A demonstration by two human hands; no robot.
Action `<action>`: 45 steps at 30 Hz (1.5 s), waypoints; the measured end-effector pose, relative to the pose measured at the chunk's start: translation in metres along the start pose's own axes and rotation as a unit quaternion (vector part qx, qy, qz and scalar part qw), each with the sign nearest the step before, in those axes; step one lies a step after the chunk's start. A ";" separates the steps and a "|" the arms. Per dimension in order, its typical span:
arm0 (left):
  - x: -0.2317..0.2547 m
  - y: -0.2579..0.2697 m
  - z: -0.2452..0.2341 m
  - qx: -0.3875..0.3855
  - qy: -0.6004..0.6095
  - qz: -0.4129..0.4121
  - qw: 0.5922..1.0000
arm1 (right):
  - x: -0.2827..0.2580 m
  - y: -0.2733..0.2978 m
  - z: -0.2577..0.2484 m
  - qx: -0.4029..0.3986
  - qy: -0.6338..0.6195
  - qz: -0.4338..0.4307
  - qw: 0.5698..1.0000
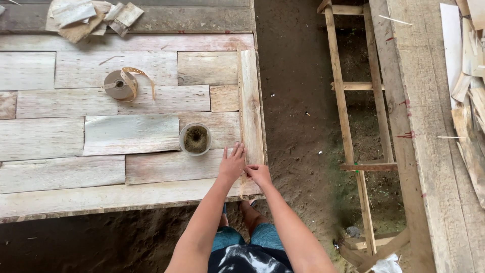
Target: The person applies thin wood strips to a larger wooden surface by hand, positioning each piece next to the previous one.
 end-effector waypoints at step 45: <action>0.014 0.044 0.025 -0.004 -0.063 0.029 0.998 | 0.001 0.042 0.005 0.006 -0.038 0.067 0.997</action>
Point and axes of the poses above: each hand's wrist, its own y-axis away from the middle knuckle, its own z-axis out of the palm, x = y × z, the point moved 6 cm from there along -y, towards the middle knuckle, and after that the axes turned 13 degrees about -x, right-handed, at the moved point
